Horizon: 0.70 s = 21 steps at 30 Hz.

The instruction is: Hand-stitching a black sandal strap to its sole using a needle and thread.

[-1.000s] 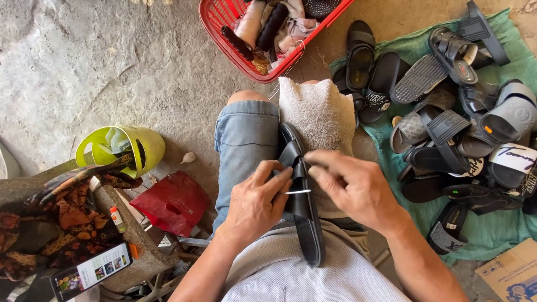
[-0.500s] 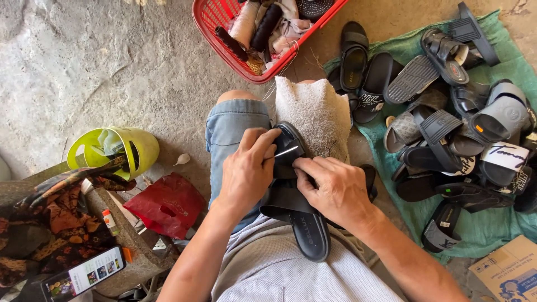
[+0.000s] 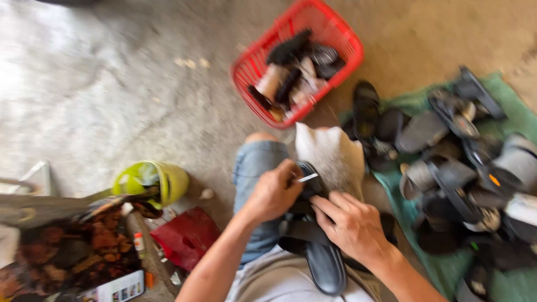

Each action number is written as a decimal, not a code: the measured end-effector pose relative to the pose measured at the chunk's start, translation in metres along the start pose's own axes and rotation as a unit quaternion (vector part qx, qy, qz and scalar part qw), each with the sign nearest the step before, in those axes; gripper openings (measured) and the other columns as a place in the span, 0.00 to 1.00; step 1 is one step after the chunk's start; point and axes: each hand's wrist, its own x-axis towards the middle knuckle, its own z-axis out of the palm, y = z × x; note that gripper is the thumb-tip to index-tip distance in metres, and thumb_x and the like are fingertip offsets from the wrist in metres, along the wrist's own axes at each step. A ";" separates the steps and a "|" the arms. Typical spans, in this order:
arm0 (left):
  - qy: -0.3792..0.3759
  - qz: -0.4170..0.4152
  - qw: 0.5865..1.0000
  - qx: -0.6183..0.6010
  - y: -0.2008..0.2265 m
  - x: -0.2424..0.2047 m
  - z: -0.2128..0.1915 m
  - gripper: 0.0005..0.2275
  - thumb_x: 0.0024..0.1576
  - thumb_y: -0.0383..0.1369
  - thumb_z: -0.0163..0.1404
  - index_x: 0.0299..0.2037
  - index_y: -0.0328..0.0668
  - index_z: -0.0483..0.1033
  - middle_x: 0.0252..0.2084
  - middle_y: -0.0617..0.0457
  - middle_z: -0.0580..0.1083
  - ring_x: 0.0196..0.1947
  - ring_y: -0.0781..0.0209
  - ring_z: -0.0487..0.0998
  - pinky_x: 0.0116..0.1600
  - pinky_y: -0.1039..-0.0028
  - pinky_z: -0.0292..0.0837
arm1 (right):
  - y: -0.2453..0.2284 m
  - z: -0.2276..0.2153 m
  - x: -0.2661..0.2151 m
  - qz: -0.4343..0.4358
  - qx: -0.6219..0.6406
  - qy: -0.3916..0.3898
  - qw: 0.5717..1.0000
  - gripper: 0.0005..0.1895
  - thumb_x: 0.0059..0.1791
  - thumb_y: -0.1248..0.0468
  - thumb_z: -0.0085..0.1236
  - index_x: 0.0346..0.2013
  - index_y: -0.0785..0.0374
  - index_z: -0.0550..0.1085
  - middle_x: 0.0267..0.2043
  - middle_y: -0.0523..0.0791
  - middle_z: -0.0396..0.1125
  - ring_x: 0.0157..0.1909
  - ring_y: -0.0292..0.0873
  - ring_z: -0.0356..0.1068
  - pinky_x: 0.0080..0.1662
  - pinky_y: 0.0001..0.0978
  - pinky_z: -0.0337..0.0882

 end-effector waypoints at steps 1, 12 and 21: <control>-0.016 -0.009 0.999 -0.031 -0.004 0.002 0.005 0.06 0.54 0.32 0.50 0.40 0.48 0.70 0.30 0.53 0.77 0.28 0.57 0.75 0.38 0.65 0.70 | 0.001 0.003 -0.003 0.017 -0.008 -0.005 1.000 0.09 0.48 0.60 0.59 0.42 0.45 0.78 0.27 0.38 0.64 0.31 0.42 0.70 0.26 0.40 0.69; -0.061 -0.165 0.958 -0.225 0.006 0.013 -0.007 0.05 0.59 0.35 0.52 0.38 0.43 0.73 0.31 0.55 0.73 0.29 0.69 0.65 0.32 0.75 0.61 | 0.036 0.083 -0.034 0.138 -0.107 -0.041 0.984 0.20 0.46 0.44 0.52 0.53 0.25 0.73 0.28 0.28 0.69 0.34 0.32 0.74 0.29 0.39 0.70; -0.170 0.046 0.981 0.087 -0.019 0.016 -0.020 0.09 0.61 0.33 0.43 0.39 0.47 0.78 0.37 0.48 0.80 0.35 0.46 0.78 0.39 0.59 0.70 | 0.028 0.081 -0.029 0.192 -0.133 -0.150 0.961 0.26 0.48 0.41 0.48 0.62 0.17 0.64 0.34 0.22 0.72 0.37 0.28 0.76 0.32 0.34 0.71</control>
